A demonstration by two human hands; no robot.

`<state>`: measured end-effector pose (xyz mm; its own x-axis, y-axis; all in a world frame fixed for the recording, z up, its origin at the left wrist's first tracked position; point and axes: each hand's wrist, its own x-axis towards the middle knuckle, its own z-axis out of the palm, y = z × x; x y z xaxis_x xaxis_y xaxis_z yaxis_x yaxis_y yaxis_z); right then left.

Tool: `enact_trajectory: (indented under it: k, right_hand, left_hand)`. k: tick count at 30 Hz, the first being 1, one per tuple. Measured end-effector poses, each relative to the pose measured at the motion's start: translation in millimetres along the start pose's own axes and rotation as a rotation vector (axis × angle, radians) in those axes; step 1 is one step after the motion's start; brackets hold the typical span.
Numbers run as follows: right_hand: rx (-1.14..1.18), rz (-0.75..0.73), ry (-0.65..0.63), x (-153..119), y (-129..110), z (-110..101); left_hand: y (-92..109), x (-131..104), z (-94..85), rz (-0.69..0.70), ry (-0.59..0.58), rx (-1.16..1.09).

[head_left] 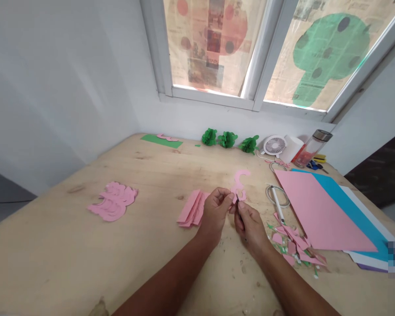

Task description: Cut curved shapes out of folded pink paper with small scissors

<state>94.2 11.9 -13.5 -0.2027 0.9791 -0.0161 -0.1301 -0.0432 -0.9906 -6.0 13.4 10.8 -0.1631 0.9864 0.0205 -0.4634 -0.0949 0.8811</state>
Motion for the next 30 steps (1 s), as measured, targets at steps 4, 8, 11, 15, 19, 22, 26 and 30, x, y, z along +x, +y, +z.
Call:
enact_trajectory:
  k: [4,8,11,15,19,22,26,30]
  right_hand:
    - [-0.007,0.005,-0.001,-1.6,-2.3,1.3]
    - [0.001,0.005,-0.005,-2.3,-2.0,1.1]
    - [-0.012,-0.01,-0.004,-2.3,-1.2,0.9]
    - [-0.018,-0.019,0.009,-2.9,-1.9,2.1]
    - [-0.013,-0.015,0.016,-3.2,-3.2,3.0]
    - [-0.002,-0.005,0.013,-2.3,-3.8,2.8]
    - [-0.011,0.0,0.027,-1.5,-4.8,2.9]
    - [-0.014,-0.01,0.037,-2.0,-5.0,4.2]
  left_hand:
    - [1.2,-0.2,0.2,-0.002,0.009,0.006]
    - [2.7,-0.6,0.8,-0.005,0.012,0.003]
    - [2.0,-0.4,0.7,-0.016,0.007,-0.012]
    - [-1.2,0.0,-0.1,-0.022,0.0,-0.039]
    - [-3.0,0.1,-0.4,-0.023,0.002,-0.051]
    - [-3.3,0.4,-0.2,-0.028,0.018,-0.054]
    - [-3.5,0.6,-0.4,-0.031,0.021,-0.055]
    - [-3.0,0.0,-0.5,-0.037,0.016,-0.057]
